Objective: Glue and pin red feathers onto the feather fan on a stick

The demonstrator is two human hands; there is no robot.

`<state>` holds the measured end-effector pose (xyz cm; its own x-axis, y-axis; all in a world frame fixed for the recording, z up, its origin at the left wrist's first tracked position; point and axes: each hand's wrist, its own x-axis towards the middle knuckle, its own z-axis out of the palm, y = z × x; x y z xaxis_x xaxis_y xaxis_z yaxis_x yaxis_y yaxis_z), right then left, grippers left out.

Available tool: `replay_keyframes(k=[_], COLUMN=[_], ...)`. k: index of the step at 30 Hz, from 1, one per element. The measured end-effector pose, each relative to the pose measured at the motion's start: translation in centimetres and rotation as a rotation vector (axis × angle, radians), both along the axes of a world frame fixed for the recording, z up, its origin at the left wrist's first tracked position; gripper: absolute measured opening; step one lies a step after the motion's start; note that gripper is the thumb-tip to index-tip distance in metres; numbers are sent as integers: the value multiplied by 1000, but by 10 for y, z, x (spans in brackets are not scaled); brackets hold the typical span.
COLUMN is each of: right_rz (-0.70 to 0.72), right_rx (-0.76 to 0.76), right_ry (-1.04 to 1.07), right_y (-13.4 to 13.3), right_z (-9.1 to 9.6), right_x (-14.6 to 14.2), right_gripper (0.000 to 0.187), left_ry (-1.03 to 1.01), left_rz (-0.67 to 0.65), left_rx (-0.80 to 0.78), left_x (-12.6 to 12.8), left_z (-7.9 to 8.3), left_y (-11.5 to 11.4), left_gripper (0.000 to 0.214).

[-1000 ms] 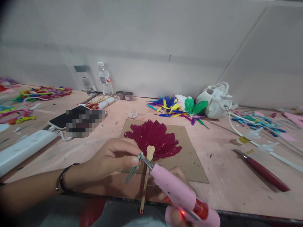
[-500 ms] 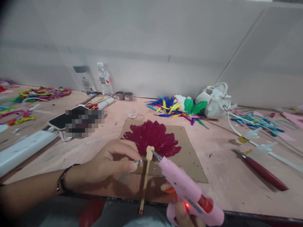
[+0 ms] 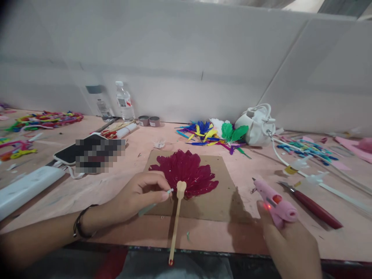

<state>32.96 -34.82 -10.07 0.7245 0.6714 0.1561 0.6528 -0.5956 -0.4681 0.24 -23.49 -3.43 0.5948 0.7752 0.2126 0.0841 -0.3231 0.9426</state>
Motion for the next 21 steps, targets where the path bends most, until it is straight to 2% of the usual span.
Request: replay_keyframes(k=[3, 7, 13, 17, 21], right_rz=[-7, 74, 117, 105, 76], right_rx=[-52, -58, -100, -54, -18], right_ry=[95, 66, 87, 70, 111], right_y=[5, 8, 9, 7, 2], right_z=[4, 7, -1, -4, 0], right_x=[2, -2, 4, 5, 4], right_gripper=[68, 65, 67, 60, 62], left_ry=[11, 29, 21, 33, 39], left_rz=[15, 24, 31, 51, 77], left_rx=[16, 47, 71, 89, 93], left_x=[0, 0, -1, 0, 0], left_z=[0, 0, -2, -3, -5], left_y=[2, 5, 6, 6, 7], left_gripper=[12, 13, 12, 12, 12])
